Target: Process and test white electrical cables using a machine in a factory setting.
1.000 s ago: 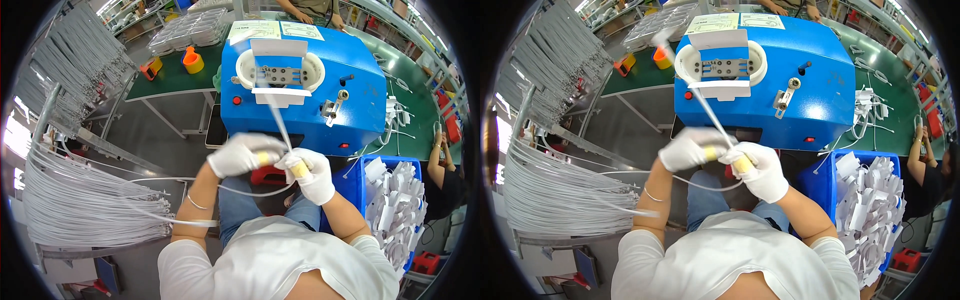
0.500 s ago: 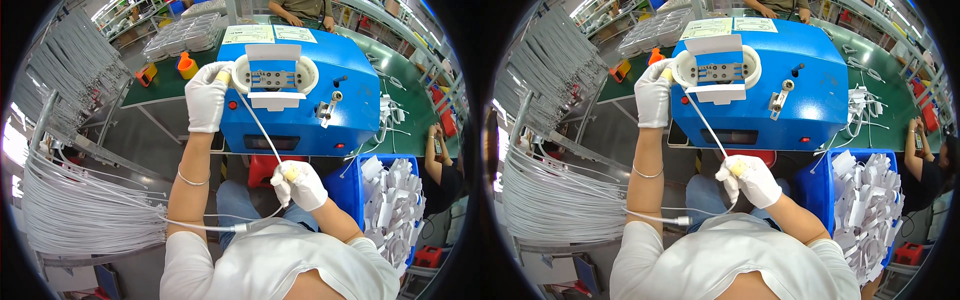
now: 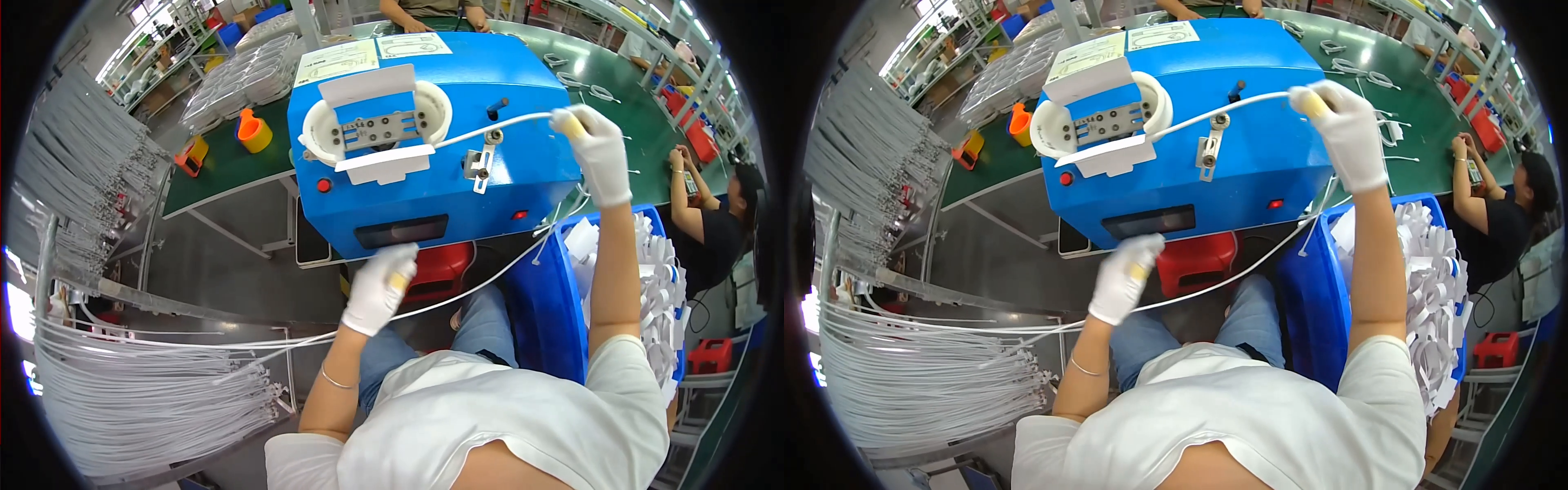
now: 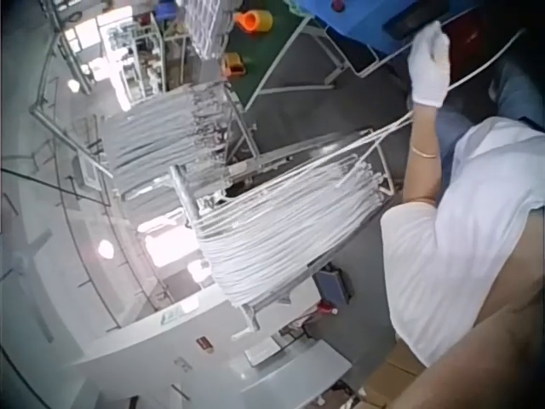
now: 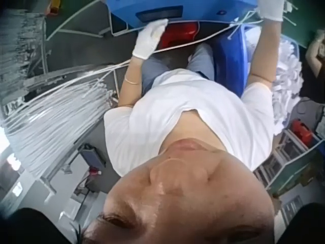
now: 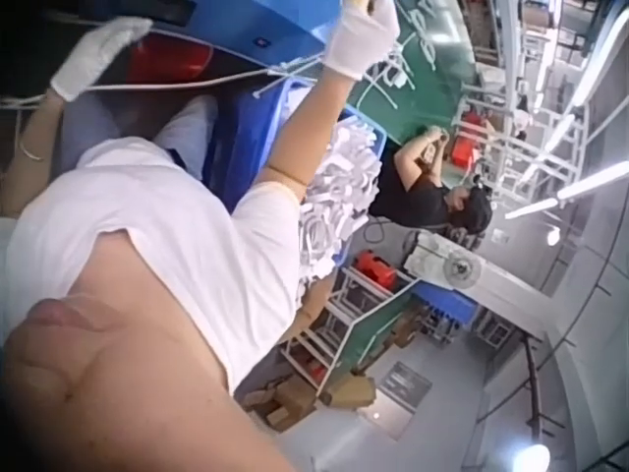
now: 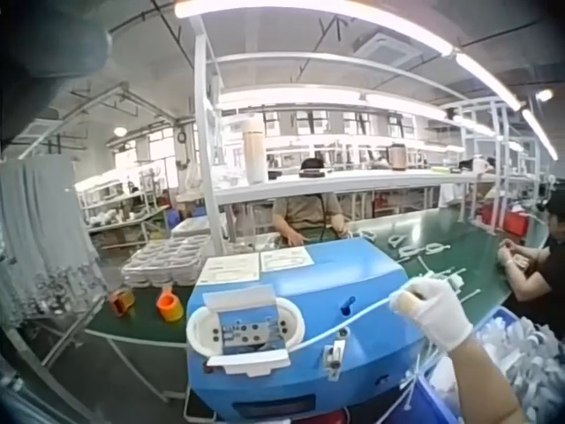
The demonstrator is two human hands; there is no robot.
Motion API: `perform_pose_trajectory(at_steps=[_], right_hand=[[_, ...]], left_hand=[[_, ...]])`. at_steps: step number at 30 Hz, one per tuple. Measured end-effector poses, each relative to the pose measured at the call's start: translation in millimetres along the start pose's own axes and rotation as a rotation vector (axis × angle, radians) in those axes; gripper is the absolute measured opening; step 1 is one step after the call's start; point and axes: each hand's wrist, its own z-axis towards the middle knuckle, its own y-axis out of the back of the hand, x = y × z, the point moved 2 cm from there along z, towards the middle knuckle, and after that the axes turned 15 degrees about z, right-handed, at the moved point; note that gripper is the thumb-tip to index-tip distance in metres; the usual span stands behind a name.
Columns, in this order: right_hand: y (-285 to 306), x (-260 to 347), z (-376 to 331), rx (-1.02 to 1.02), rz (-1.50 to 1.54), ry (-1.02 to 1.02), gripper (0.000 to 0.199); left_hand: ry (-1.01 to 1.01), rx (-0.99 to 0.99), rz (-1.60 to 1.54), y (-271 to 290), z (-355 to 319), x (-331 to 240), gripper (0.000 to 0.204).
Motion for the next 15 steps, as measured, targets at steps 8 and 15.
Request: perform_pose_trajectory(at_steps=[8, 15], right_hand=[[-9, -26, 15, 0.012, 0.254, -0.117, 0.017], [2, -19, 4, 0.019, 0.263, -0.127, 0.020]], left_hand=[[0.351, 0.959, 0.193, -48, -106, 91, 0.048], [0.770, 0.547, -0.368, -96, -102, 84, 0.046]])
